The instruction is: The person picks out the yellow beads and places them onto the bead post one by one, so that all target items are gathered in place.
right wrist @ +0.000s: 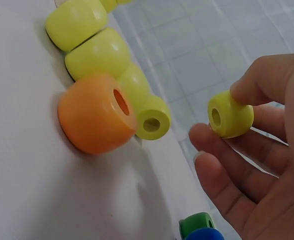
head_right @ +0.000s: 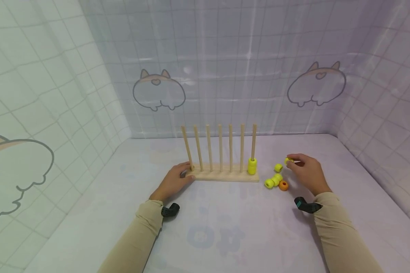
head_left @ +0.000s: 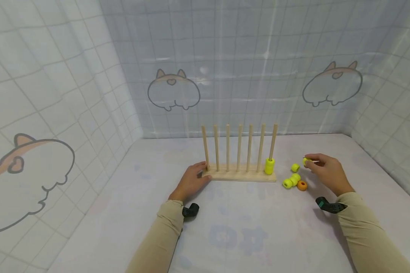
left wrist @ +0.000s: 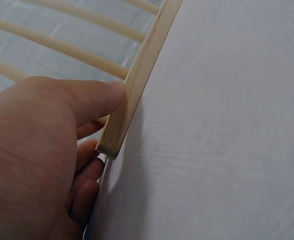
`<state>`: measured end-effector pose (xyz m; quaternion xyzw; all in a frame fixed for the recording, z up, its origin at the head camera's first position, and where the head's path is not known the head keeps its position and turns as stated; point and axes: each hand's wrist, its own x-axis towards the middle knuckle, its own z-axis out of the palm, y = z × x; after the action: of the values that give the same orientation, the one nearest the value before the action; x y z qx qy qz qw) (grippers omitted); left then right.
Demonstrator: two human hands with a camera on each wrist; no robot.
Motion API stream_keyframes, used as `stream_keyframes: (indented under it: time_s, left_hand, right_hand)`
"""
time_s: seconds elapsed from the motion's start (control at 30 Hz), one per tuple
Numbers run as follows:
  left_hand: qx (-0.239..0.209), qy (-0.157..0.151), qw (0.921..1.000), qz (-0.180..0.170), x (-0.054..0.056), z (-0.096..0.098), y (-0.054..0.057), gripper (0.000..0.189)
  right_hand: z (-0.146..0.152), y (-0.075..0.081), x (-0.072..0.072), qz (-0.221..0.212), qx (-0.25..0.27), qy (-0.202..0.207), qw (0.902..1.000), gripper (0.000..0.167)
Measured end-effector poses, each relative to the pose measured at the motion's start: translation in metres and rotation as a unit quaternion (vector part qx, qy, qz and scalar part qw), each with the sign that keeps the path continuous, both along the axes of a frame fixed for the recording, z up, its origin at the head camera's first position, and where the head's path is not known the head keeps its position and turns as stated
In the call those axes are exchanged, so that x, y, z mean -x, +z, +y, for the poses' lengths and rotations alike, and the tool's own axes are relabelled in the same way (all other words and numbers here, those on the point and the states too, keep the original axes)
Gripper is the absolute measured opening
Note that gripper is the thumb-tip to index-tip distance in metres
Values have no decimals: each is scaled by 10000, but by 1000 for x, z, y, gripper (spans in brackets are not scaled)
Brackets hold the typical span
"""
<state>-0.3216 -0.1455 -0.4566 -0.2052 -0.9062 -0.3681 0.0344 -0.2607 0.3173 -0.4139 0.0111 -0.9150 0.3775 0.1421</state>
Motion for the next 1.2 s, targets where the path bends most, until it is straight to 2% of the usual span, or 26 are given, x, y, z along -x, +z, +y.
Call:
stream_keyframes:
  time_s: [0.37,0.9,1.2]
  left_hand:
    - [34,14,10000,17,0,1,-2,50]
    - [-14,-52,9999,97,1,0,-1,52]
    - [-9,6,10000,94,0,0,-1,51]
  right_hand:
    - [-3,-2,-1,-70,550,248,9982,51]
    - [-12,-5,4,-315,1177,243,9923,56]
    - [-17,0,3,-375,1147,182,9925,57]
